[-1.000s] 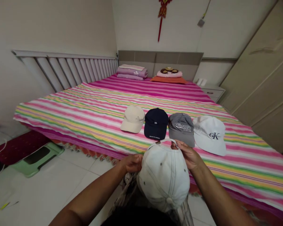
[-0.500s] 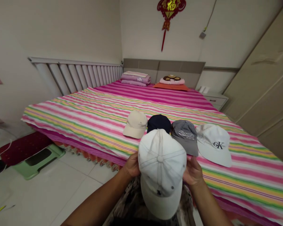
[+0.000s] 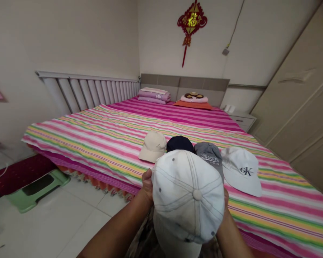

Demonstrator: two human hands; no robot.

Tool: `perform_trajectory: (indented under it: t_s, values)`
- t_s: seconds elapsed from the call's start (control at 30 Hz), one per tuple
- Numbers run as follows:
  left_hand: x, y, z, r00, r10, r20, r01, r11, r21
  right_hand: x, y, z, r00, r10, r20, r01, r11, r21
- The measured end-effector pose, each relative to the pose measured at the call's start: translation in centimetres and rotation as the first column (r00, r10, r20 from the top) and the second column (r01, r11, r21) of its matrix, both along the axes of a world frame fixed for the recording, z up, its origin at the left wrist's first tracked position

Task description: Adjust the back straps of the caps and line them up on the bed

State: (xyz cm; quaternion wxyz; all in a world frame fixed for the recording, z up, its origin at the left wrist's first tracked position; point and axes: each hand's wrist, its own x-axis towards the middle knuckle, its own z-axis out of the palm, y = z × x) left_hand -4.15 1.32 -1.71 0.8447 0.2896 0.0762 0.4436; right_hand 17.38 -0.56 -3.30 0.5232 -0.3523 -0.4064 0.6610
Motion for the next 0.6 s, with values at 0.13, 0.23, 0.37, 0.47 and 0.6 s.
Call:
perform_trajectory:
  t_s: [0.13, 0.23, 0.37, 0.47, 0.6]
  values:
    - [0.6, 0.0, 0.2, 0.996, 0.091, 0.004, -0.091, 0.996, 0.009, -0.6, -0.1, 0.1, 0.992, -0.106, -0.071, 0.104, 0.994, -0.023]
    - [0.7, -0.2, -0.5, 0.996, 0.086, 0.031, -0.087, 0.996, 0.010, -1.0, 0.0, -0.2, 0.991, -0.108, -0.082, 0.108, 0.994, -0.008]
    - [0.2, -1.0, -3.5, 0.997, -0.017, 0.071, 0.017, 1.000, 0.004, -1.3, 0.1, -0.5, 0.987, -0.101, -0.126, 0.103, 0.995, 0.012]
    - [-0.6, -2.6, -6.9, 0.985, -0.138, 0.100, 0.142, 0.989, -0.039, -1.6, 0.1, 0.0, 0.981, -0.069, -0.179, 0.073, 0.997, 0.016]
    - [-1.3, -6.0, -10.0, 0.975, -0.191, 0.112, 0.204, 0.971, -0.122, -2.2, 0.3, 0.5, 0.969, -0.040, -0.244, 0.035, 0.999, -0.027]
